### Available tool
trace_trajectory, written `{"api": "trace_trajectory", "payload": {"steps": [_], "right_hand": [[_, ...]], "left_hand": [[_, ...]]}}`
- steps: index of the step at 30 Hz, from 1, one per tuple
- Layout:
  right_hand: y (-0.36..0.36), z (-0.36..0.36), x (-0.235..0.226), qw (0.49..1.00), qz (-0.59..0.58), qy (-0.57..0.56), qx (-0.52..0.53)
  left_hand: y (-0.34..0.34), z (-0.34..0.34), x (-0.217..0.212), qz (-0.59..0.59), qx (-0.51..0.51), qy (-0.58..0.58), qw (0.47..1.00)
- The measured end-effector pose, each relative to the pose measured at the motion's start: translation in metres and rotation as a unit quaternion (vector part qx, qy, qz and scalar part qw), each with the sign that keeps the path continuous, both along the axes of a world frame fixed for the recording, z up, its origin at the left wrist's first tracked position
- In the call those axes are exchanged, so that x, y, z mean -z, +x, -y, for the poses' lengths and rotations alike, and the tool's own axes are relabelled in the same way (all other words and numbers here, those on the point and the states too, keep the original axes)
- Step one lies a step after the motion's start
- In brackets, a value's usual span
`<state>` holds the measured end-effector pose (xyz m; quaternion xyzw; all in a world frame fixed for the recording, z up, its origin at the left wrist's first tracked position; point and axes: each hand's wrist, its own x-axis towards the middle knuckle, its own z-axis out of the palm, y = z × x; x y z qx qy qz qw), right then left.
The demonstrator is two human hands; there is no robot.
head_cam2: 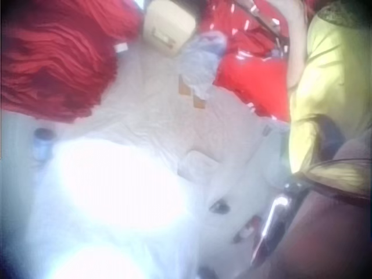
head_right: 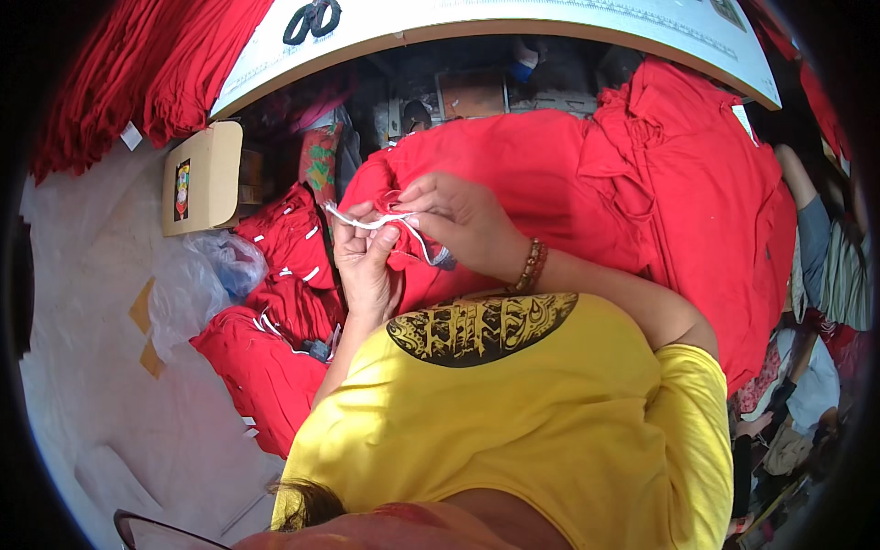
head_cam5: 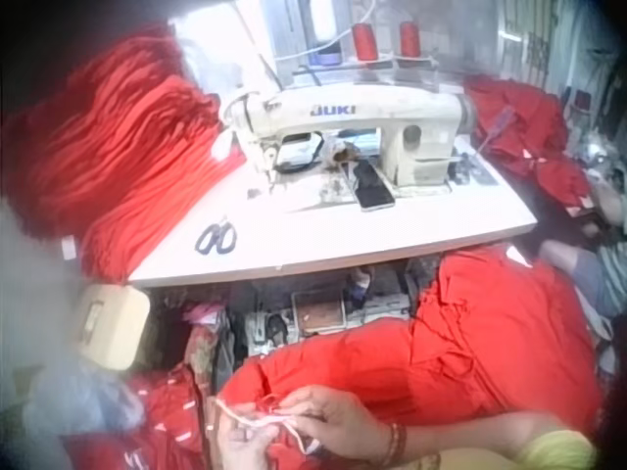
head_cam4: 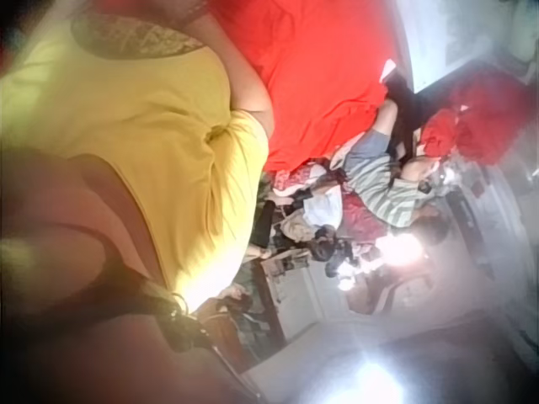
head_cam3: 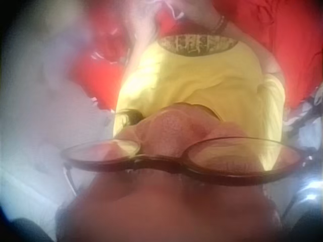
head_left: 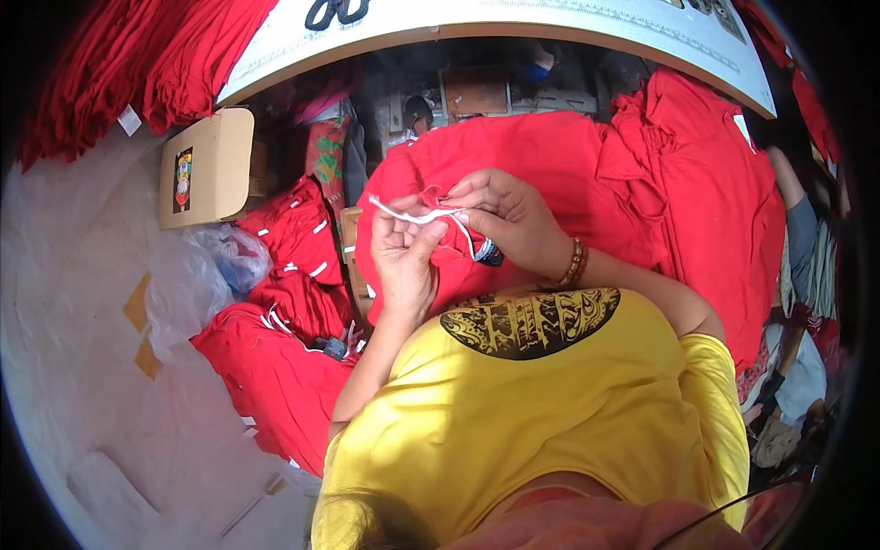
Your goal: The person repeatedly picks up red garments from a pile, uses scissors to cut off white tags or threads, and places the items back down. The camera angle is unstable and frequently obstructs the view of the hands and the task.
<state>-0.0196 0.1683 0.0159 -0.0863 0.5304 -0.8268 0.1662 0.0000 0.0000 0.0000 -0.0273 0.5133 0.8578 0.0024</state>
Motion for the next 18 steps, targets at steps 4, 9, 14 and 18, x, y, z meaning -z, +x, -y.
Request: {"api": "trace_trajectory", "payload": {"steps": [4, 9, 14, 18], "right_hand": [[0.001, 0.005, 0.002, 1.0, 0.012, -0.013, 0.016], [-0.002, 0.0, -0.003, 0.994, -0.049, 0.099, 0.009], [-0.004, 0.0, -0.01, 0.992, -0.058, 0.108, 0.022], [-0.005, 0.001, -0.007, 0.979, -0.121, 0.157, 0.038]], "left_hand": [[0.0, 0.001, -0.007, 0.006, 0.009, 0.01, 1.0], [0.0, 0.0, -0.006, 0.043, -0.025, -0.024, 0.998], [0.002, -0.002, 0.002, 0.016, -0.048, -0.042, 0.998], [-0.001, -0.005, 0.0, 0.027, -0.041, -0.041, 0.998]]}}
